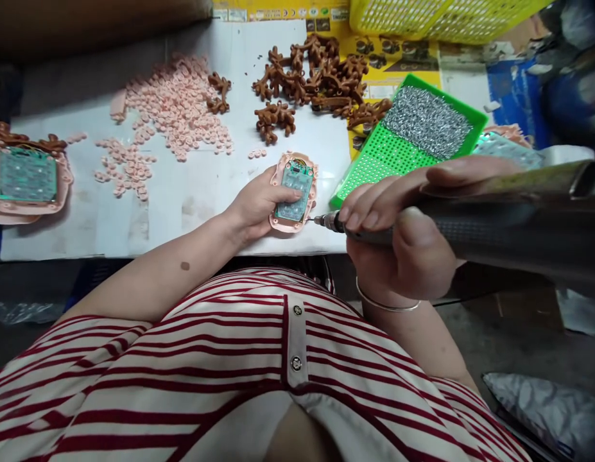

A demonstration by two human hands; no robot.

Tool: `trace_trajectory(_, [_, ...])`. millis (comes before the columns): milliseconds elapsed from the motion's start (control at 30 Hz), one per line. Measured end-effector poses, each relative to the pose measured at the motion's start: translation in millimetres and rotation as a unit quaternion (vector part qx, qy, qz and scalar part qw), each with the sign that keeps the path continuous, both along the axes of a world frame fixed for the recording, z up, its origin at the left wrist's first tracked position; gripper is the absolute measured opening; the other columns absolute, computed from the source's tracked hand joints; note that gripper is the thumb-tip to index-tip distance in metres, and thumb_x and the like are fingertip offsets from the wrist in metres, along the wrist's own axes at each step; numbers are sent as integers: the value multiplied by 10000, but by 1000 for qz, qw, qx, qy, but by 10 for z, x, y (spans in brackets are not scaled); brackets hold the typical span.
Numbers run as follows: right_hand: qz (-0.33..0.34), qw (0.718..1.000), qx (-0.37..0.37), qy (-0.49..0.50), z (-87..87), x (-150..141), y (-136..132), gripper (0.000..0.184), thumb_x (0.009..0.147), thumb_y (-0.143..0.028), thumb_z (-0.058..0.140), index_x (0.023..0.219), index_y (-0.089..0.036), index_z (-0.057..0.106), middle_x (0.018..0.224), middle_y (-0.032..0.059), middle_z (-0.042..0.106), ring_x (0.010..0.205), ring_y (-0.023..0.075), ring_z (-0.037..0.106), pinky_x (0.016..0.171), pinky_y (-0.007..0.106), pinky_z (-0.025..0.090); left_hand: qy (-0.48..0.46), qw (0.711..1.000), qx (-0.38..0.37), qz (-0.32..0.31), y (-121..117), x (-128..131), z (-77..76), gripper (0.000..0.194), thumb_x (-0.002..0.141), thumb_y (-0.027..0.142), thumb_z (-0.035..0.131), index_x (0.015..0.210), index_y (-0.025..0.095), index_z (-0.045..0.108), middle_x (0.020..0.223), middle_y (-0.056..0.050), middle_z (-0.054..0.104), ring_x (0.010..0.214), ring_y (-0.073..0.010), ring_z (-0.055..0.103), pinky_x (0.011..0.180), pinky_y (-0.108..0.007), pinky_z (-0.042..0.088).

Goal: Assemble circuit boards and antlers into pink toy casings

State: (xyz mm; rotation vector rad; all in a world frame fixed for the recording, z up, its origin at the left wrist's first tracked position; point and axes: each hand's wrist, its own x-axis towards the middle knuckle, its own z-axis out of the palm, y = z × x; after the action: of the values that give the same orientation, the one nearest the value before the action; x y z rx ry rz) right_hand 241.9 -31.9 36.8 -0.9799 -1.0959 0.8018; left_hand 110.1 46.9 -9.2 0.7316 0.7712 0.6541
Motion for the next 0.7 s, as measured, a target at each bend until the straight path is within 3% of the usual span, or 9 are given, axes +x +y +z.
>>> trace_trajectory(167, [-12,989,144,22,-202,-29,81,194,788,-414,687,841,-298,541,553,-74,477,437,146,496,495,350,495,-12,1000,-1,5,2,-5,-20,432,610,39,642,1026,128,570,820,-31,651,754,-168,641,763,-312,529])
trace_trajectory(567, [22,990,132,40,-151,-55,56,174,863,-263,704,1016,-306,633,654,-57,516,519,144,551,518,329,459,-28,1000,-2,0,17,-7,-46,395,590,38,650,968,125,579,767,-21,631,717,-167,626,714,-298,507])
trace_trajectory(700, [34,994,102,37,-148,-42,59,151,843,-315,716,940,-307,599,629,-57,528,491,148,525,500,337,450,-17,1000,-20,-2,28,-8,-53,389,591,44,659,963,125,580,766,-23,629,702,-167,618,711,-308,506])
